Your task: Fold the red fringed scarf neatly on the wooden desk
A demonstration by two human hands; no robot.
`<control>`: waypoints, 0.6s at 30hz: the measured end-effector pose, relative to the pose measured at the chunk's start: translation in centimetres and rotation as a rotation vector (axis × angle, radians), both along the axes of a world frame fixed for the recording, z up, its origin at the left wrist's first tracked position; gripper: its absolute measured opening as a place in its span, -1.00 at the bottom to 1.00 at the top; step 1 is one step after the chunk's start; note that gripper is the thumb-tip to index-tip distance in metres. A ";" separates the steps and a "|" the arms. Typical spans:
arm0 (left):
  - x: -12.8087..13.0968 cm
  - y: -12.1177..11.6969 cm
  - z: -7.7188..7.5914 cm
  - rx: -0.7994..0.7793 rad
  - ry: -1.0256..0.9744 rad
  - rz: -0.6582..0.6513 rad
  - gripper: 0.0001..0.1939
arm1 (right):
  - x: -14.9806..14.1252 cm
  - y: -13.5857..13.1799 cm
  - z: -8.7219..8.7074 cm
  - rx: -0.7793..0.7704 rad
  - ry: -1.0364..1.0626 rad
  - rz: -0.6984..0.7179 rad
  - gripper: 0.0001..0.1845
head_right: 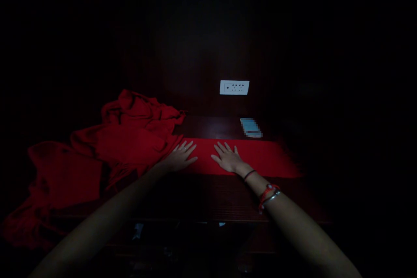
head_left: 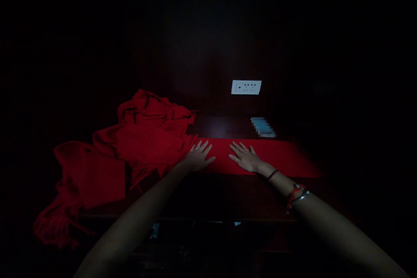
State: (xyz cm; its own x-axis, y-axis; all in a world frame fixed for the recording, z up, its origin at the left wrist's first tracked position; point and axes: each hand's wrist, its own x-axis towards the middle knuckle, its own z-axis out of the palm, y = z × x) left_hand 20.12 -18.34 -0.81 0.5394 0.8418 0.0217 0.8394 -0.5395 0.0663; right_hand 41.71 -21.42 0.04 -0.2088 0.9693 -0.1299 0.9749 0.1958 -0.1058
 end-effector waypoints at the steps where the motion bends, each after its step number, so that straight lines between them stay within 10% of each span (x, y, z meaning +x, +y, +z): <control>1: -0.1 0.0 0.0 -0.010 0.008 0.003 -0.32 | 1.3 -0.2 -0.2 0.005 -0.014 -0.018 -0.29; 9: 0.5 -0.8 0.8 0.069 -0.004 -0.106 -0.40 | 8.8 -0.5 -0.2 0.057 -0.016 -0.225 -0.32; 13: -0.9 -1.0 4.1 0.297 -0.052 -0.166 -0.52 | 3.1 1.6 1.2 0.221 0.083 -0.018 -0.28; 18: -7.4 1.4 7.3 0.252 0.008 0.232 -0.42 | -7.0 4.4 2.0 0.219 0.216 0.244 -0.33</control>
State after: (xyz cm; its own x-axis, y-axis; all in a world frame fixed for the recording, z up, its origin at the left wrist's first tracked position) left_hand 12.72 -16.98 6.46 0.3347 0.9109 0.2412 0.9417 -0.3323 -0.0519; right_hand 34.67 -17.04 2.06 -0.4363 0.8878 0.1465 0.8569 0.4597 -0.2334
